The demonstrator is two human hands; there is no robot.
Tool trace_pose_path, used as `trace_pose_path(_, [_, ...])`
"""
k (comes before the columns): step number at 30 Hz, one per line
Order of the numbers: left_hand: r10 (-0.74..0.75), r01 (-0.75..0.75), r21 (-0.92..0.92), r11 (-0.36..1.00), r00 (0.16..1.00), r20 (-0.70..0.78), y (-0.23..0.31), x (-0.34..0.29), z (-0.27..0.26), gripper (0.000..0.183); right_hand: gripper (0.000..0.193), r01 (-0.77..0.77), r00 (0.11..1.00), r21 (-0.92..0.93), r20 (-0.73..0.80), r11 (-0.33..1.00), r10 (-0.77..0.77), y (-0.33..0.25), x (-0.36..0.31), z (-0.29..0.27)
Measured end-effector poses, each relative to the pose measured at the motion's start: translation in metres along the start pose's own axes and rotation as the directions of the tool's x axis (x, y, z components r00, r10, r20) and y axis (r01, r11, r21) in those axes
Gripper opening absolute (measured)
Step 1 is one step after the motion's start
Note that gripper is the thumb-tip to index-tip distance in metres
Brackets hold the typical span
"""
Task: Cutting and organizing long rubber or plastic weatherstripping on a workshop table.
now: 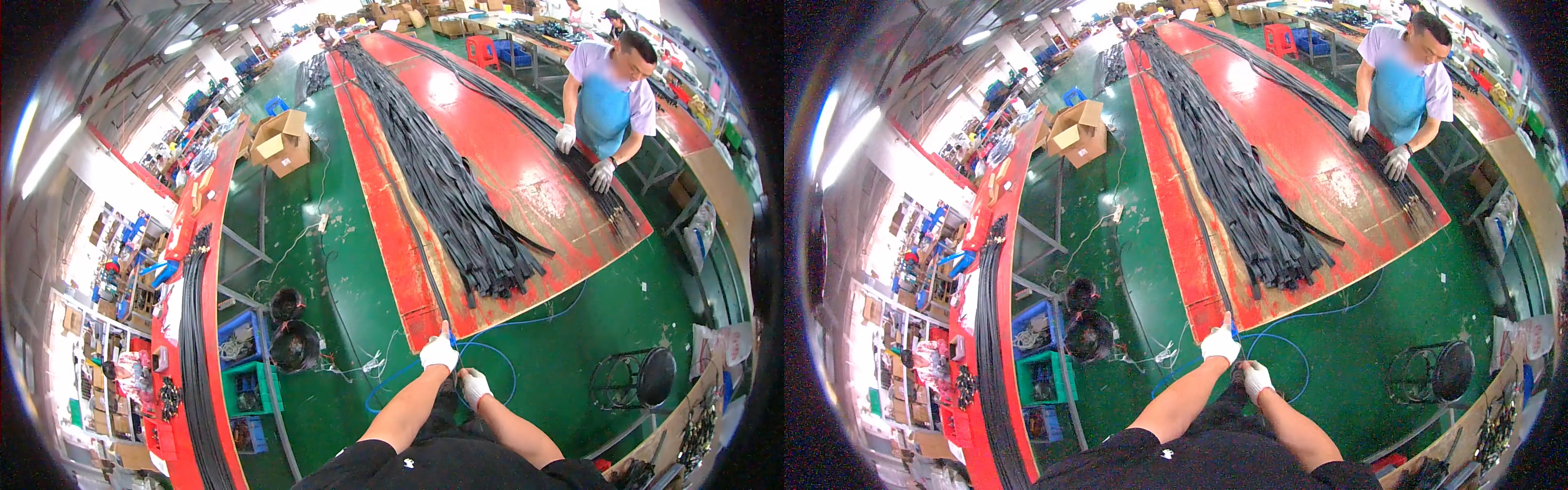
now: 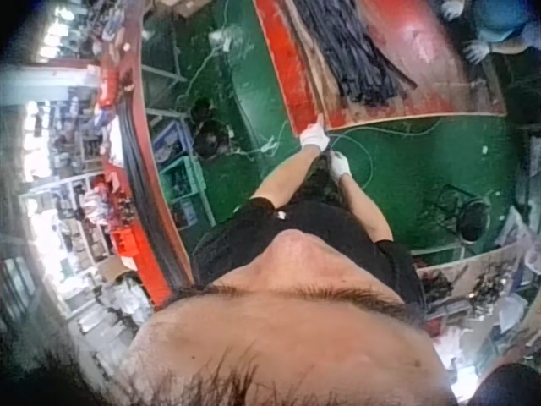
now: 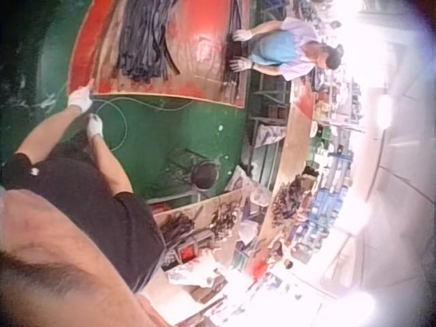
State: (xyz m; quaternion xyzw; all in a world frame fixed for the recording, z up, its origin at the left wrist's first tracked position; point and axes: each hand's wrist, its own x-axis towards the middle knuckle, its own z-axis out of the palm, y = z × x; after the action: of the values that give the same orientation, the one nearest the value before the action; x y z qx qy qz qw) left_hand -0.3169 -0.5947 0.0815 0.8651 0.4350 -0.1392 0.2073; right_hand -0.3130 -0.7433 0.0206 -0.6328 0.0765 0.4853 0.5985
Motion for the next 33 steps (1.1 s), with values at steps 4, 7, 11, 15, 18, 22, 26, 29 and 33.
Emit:
trace_pose_path(4, [0.033, -0.033, 0.006, 0.999, 0.999, 0.011, 0.005, -0.004, 0.006, 0.087, 0.025, 0.044, 0.999, -0.063, -0.026, 0.997, -0.046, 0.043, 0.006, -0.029])
trace_pose_path(7, [0.030, -0.030, -0.010, 1.000, 0.999, 0.029, 0.007, -0.008, 0.009, 0.087, 0.024, 0.069, 0.997, -0.131, -0.029, 0.989, -0.074, 0.055, -0.004, -0.041])
trace_pose_path(11, [0.032, -0.032, -0.004, 0.999, 0.999, 0.000, 0.003, -0.013, 0.016, 0.088, 0.024, 0.048, 0.998, -0.091, -0.022, 0.995, -0.050, 0.061, -0.011, -0.043])
trace_pose_path(15, [0.047, -0.047, -0.010, 0.999, 0.999, 0.022, -0.003, -0.015, 0.017, 0.089, 0.025, -0.120, 0.991, -0.052, 0.054, 0.991, 0.123, 0.038, -0.022, -0.044])
trace_pose_path(18, [0.062, -0.061, -0.028, 0.998, 0.997, 0.035, -0.010, -0.017, 0.018, 0.091, 0.027, -0.177, 0.980, 0.017, 0.091, 0.984, 0.175, 0.023, -0.016, -0.034])
trace_pose_path(22, [0.079, -0.077, -0.025, 0.997, 0.995, 0.058, -0.019, -0.016, 0.018, 0.093, 0.030, -0.180, 0.982, 0.143, 0.089, 0.973, 0.169, 0.012, 0.011, -0.017])
trace_pose_path(26, [0.094, -0.091, -0.046, 0.995, 0.993, 0.065, -0.025, -0.012, 0.017, 0.092, 0.032, -0.133, 0.991, 0.126, 0.031, 0.983, 0.130, 0.016, 0.034, -0.002])
trace_pose_path(29, [0.097, -0.095, -0.038, 0.995, 0.993, 0.060, -0.026, -0.017, 0.018, 0.093, 0.030, -0.045, 0.998, 0.032, -0.030, 0.998, 0.046, 0.034, 0.043, 0.000])
trace_pose_path(33, [0.115, -0.114, -0.023, 0.993, 0.993, 0.038, -0.034, -0.012, 0.016, 0.094, 0.029, -0.003, 1.000, -0.022, -0.028, 1.000, 0.002, 0.031, 0.045, 0.011])
